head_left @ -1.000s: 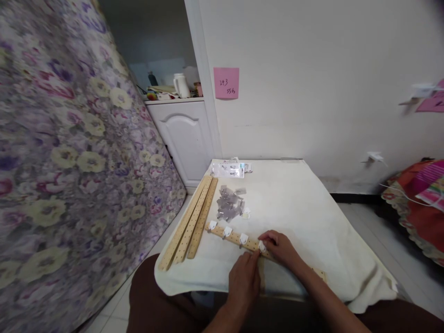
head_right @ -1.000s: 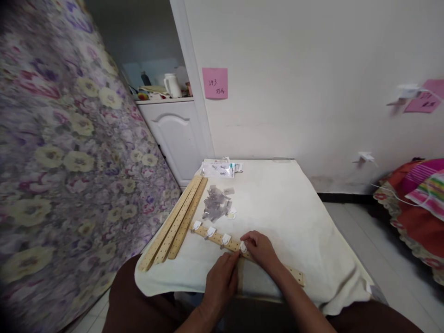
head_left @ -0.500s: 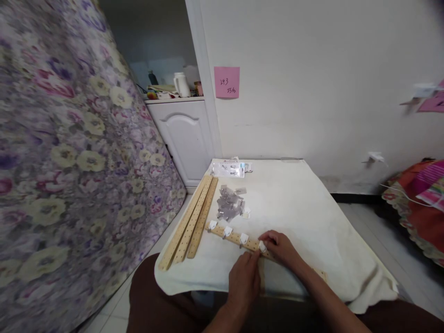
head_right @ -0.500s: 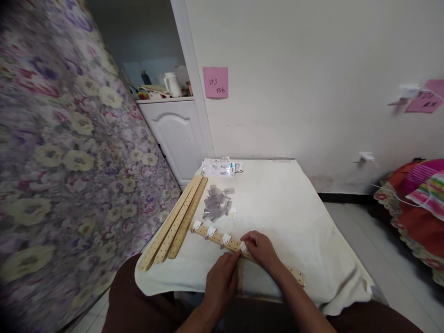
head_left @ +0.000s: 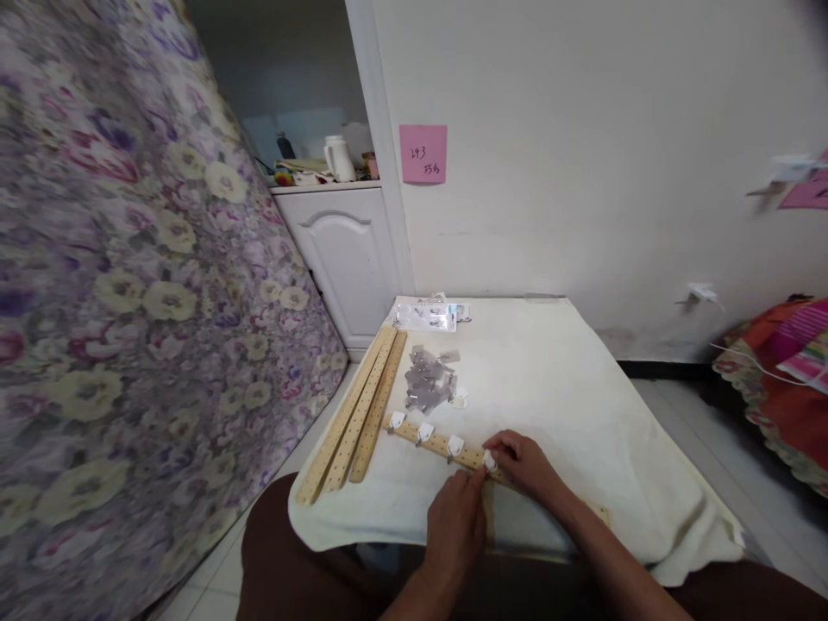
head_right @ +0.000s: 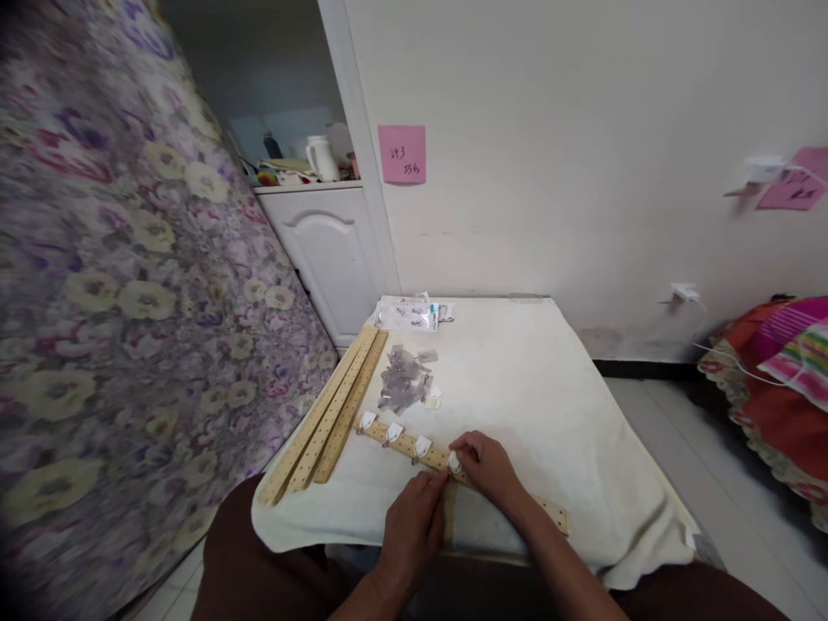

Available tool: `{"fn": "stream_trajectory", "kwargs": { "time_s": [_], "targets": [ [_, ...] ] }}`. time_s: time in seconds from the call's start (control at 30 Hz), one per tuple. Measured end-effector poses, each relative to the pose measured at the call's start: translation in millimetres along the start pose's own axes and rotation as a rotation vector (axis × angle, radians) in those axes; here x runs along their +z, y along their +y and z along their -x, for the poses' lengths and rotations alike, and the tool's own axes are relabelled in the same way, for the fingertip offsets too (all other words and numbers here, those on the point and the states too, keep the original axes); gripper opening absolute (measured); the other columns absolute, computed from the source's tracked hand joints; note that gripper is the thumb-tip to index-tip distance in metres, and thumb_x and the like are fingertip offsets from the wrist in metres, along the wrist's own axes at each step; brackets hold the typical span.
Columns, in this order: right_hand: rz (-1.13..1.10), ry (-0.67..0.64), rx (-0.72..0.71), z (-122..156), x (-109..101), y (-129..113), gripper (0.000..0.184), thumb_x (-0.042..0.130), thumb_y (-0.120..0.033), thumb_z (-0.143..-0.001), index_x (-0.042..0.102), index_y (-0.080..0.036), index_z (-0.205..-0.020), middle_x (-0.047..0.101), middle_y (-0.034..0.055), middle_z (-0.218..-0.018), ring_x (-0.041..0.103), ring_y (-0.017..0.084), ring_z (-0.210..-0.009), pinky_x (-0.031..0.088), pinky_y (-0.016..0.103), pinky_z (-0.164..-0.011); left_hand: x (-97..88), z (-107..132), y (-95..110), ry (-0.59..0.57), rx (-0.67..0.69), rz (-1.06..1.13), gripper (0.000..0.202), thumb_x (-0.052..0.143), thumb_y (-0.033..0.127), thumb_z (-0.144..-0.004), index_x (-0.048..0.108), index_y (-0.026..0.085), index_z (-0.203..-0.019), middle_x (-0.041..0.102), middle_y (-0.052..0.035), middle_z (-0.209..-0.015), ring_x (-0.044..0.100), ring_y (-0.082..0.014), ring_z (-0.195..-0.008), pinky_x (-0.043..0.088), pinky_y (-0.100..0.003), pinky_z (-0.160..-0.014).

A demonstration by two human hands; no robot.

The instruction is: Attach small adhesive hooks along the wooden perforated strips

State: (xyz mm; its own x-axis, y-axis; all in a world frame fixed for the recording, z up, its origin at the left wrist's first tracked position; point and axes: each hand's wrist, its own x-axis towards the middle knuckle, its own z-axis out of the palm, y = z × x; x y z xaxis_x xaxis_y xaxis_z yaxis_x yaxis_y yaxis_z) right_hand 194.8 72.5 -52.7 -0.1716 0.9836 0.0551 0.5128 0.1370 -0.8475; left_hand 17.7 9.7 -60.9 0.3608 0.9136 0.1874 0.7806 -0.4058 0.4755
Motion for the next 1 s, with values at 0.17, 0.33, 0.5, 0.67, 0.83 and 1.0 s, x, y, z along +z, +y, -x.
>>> {"fn": "stream_trajectory", "kwargs": {
  "time_s": [0.17,0.33,0.5,0.67,0.83,1.0],
  "targets": [
    [-0.003,-0.026,0.02,1.5,-1.7,-3.9,0.023,0.054,-0.026,-0.074,0.069,-0.017,-0.09,0.061,0.0006,-0.067,0.054,0.015,-0.064,0.04,0.026,-0.06,0.2,-0.8,-0.3,-0.01,0.005,-0.011,0.051,0.039,0.008,-0.08,0.047,0.019,-0.129,0.059,-0.0087,-0.102,0.053,-0.022,-0.093,0.048,-0.035,-0.08],
    [0.012,-0.027,0.06,2.4,-2.3,-8.9,0.024,0.058,-0.026,-0.071,0.069,-0.016,-0.09,0.06,0.0012,-0.07,0.054,0.015,-0.064,0.04,0.026,-0.061,-1.2,-1.3,0.3,-0.008,0.007,-0.006,0.054,0.04,0.007,-0.078,0.046,0.02,-0.129,0.059,-0.008,-0.101,0.054,-0.0213,-0.093,0.048,-0.034,-0.08],
    [0.009,-0.025,0.086,0.7,-0.6,-6.7,0.024,0.059,-0.024,-0.068,0.069,-0.017,-0.089,0.061,0.0018,-0.074,0.053,0.015,-0.066,0.04,0.026,-0.062,-1.0,-1.2,-0.1,-0.008,0.022,-0.005,0.052,0.04,0.008,-0.079,0.046,0.02,-0.129,0.059,-0.0084,-0.101,0.053,-0.021,-0.093,0.047,-0.034,-0.08],
    [-0.018,-0.054,0.134,-2.4,-0.2,-7.0,0.02,0.06,-0.024,-0.067,0.067,-0.018,-0.085,0.06,-0.0007,-0.066,0.052,0.014,-0.063,0.038,0.024,-0.059,0.7,-1.8,-1.7,-0.002,0.028,-0.014,0.052,0.041,0.008,-0.077,0.047,0.021,-0.127,0.059,-0.0076,-0.103,0.053,-0.0209,-0.093,0.048,-0.034,-0.079],
    [-0.07,-0.095,0.122,-3.8,-0.2,-7.6,0.016,0.059,-0.021,-0.067,0.064,-0.017,-0.082,0.061,-0.001,-0.066,0.052,0.013,-0.062,0.037,0.023,-0.057,1.6,-2.2,-2.8,-0.001,0.031,-0.018,0.053,0.041,0.007,-0.076,0.047,0.021,-0.127,0.06,-0.0079,-0.104,0.054,-0.0215,-0.095,0.048,-0.035,-0.082],
    [-0.071,-0.09,0.091,-2.6,-1.0,-3.2,0.018,0.06,-0.025,-0.069,0.065,-0.017,-0.085,0.062,-0.0006,-0.067,0.051,0.014,-0.062,0.037,0.023,-0.057,3.2,-1.5,-4.2,0.019,0.018,-0.026,0.054,0.042,0.006,-0.075,0.047,0.021,-0.128,0.06,-0.008,-0.102,0.055,-0.0216,-0.094,0.049,-0.035,-0.08]
  ]
}}
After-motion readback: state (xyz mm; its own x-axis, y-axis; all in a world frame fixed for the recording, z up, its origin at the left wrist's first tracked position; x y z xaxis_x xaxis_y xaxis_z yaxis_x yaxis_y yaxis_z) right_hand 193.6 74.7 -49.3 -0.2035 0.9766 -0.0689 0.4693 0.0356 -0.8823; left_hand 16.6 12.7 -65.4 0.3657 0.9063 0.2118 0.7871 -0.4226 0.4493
